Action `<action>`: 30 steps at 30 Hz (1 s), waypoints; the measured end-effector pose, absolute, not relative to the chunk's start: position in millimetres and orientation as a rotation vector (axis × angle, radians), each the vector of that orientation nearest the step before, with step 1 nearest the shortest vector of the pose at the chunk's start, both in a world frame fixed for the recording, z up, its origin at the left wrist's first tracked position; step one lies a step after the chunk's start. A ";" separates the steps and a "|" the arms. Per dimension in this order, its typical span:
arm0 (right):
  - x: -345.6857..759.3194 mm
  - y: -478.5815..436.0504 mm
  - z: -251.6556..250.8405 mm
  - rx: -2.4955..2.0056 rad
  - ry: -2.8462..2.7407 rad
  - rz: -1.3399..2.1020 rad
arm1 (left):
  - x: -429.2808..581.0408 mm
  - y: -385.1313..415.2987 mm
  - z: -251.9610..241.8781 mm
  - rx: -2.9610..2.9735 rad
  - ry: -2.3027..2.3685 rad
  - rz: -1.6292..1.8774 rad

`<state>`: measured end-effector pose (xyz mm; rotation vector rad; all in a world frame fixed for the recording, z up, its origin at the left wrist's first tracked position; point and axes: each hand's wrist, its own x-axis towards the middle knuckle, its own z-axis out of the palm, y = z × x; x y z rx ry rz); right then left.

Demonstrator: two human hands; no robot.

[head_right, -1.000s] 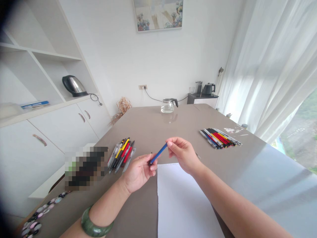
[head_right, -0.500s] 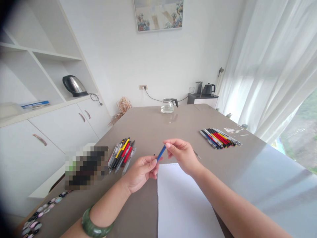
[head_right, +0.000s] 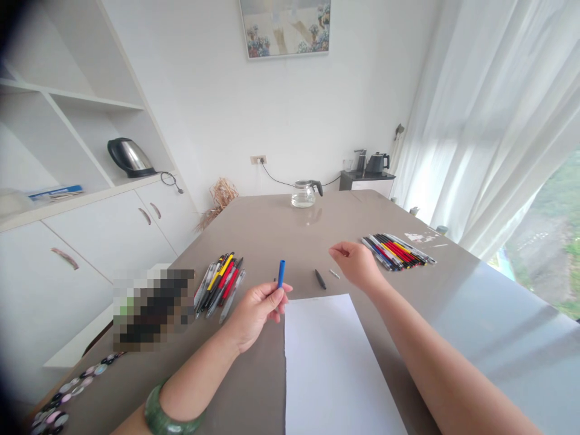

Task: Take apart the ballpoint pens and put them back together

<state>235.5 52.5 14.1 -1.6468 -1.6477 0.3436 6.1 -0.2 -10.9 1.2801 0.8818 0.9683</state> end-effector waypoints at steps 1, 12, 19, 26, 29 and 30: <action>241.2 56.0 11.2 -1.727 -1.698 0.315 | 6.0 0.1 -11.4 1.276 0.894 0.973; 250.3 66.0 -11.4 -2.027 -1.894 0.188 | 5.0 1.8 -15.2 1.192 0.952 1.020; 262.4 71.4 -15.7 -2.207 -1.883 0.132 | 5.3 0.8 -13.0 1.180 0.951 1.006; 266.5 75.3 -27.2 -2.253 -1.909 0.177 | 4.1 1.1 -16.1 1.223 0.945 0.983; 266.9 73.6 -27.5 -2.190 -1.893 0.197 | 4.4 1.3 -16.7 1.242 0.918 0.980; 266.7 72.6 -25.7 -2.159 -1.877 0.203 | 4.7 1.2 -16.5 1.239 0.909 0.981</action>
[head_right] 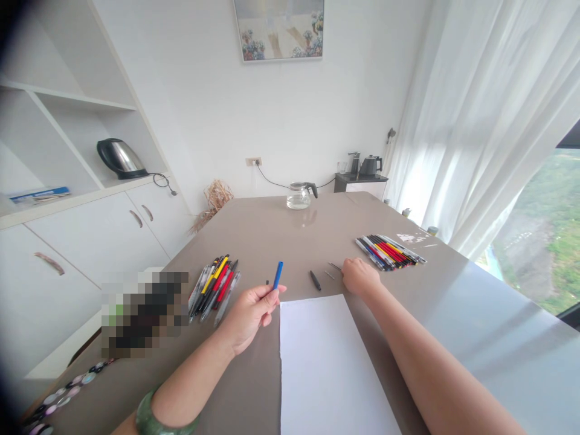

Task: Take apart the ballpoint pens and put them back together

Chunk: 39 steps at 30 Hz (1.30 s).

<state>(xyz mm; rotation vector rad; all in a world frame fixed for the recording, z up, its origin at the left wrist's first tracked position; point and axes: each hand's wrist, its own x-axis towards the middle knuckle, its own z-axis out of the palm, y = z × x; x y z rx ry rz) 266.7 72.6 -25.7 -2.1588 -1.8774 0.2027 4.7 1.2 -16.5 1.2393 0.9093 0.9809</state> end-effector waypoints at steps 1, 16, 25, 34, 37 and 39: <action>266.0 71.3 -22.5 -2.121 -1.859 0.209 | 5.0 1.1 -16.1 1.232 0.901 0.982; 191.0 12.3 43.9 -0.761 -1.290 1.104 | 9.2 -2.7 -13.2 1.318 0.959 0.820; 183.2 12.2 31.4 -0.924 -1.417 1.187 | 9.1 -3.7 -11.3 1.304 0.949 0.851; 181.5 11.8 30.0 -0.981 -1.435 1.197 | 9.0 -3.6 -9.5 1.279 0.934 0.874; 194.5 17.8 32.5 -1.006 -1.525 1.187 | 8.2 -3.5 -9.2 1.278 0.925 0.894; 210.0 27.4 30.4 -1.120 -1.605 1.099 | 7.6 -3.2 -10.2 1.267 0.909 0.922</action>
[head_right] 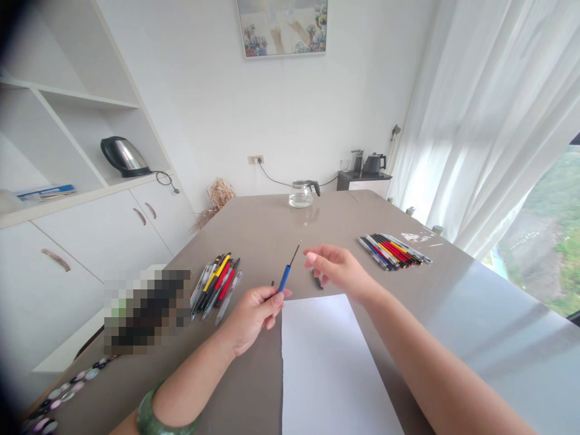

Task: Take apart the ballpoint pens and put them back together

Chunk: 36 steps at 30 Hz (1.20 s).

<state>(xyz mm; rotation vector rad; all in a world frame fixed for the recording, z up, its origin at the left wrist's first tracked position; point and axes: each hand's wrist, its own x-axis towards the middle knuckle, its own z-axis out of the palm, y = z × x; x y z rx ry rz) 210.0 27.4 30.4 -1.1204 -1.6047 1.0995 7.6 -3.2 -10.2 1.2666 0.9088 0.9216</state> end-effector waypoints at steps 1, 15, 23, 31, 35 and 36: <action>218.7 33.4 27.4 -1.242 -1.628 0.969 | 7.3 -2.9 -10.9 1.255 0.897 0.933; 246.6 69.7 -29.5 -2.016 -2.083 0.169 | 5.8 -2.4 -12.1 1.204 0.860 0.923; 254.5 73.9 -28.1 -2.023 -2.161 0.186 | 5.7 -1.4 -18.1 1.244 0.859 0.881; 257.5 76.0 -29.3 -2.116 -2.127 0.158 | 5.3 -1.1 -19.1 1.265 0.857 0.879; 261.8 75.6 -27.2 -2.141 -2.186 0.114 | 5.4 -1.0 -19.7 1.271 0.856 0.882; 262.4 75.0 -26.5 -2.136 -2.210 0.097 | 5.4 -1.0 -19.8 1.272 0.857 0.883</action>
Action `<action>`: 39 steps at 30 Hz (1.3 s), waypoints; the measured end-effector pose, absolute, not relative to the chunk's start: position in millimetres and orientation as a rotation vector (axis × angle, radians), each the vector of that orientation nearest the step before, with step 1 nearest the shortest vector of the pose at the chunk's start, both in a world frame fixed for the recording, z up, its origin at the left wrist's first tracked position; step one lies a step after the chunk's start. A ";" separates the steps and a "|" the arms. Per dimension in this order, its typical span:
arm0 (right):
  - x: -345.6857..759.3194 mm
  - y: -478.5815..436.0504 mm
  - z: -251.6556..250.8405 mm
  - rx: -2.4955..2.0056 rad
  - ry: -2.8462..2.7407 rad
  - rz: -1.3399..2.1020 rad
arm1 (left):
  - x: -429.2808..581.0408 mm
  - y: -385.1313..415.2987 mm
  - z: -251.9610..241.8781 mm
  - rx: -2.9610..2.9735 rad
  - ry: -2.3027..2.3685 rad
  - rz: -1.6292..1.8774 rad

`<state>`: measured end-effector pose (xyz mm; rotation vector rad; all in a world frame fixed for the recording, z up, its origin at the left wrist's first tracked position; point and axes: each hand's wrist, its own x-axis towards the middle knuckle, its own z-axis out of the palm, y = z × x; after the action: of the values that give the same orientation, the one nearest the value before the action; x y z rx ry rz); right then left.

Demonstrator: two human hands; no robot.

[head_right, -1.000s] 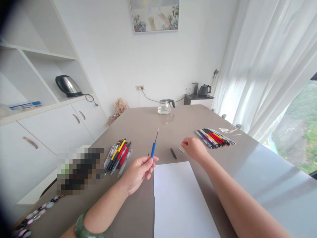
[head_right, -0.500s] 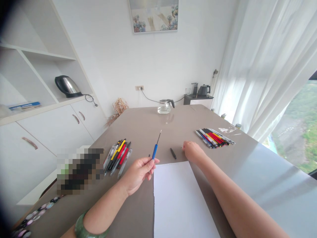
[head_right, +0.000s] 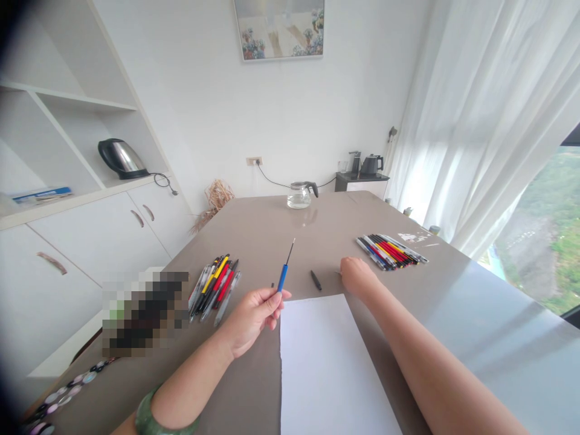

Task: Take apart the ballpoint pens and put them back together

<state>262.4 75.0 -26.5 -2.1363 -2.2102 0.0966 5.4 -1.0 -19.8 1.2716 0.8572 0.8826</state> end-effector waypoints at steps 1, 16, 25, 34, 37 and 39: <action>262.8 74.2 -25.8 -2.129 -2.235 0.078 | 5.5 -1.0 -20.0 1.272 0.858 0.883; 251.6 67.7 -21.3 -1.947 -2.346 0.110 | 6.8 -2.2 -16.9 1.214 0.851 0.885; 241.3 55.4 9.6 -1.488 -1.650 0.527 | 7.4 -3.2 -15.8 1.343 0.921 0.833; 208.1 26.6 38.8 -0.819 -1.220 0.999 | 7.5 -5.0 -16.5 1.460 0.979 0.775; 206.7 26.9 37.0 -0.830 -1.241 0.976 | 7.7 -4.7 -16.6 1.458 0.978 0.767; 207.1 27.9 35.9 -0.840 -1.248 0.959 | 7.7 -4.4 -17.1 1.463 0.976 0.759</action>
<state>207.1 27.9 35.9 -0.8396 -1.2478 0.9593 7.7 -4.4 -17.1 1.4629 0.9764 0.7586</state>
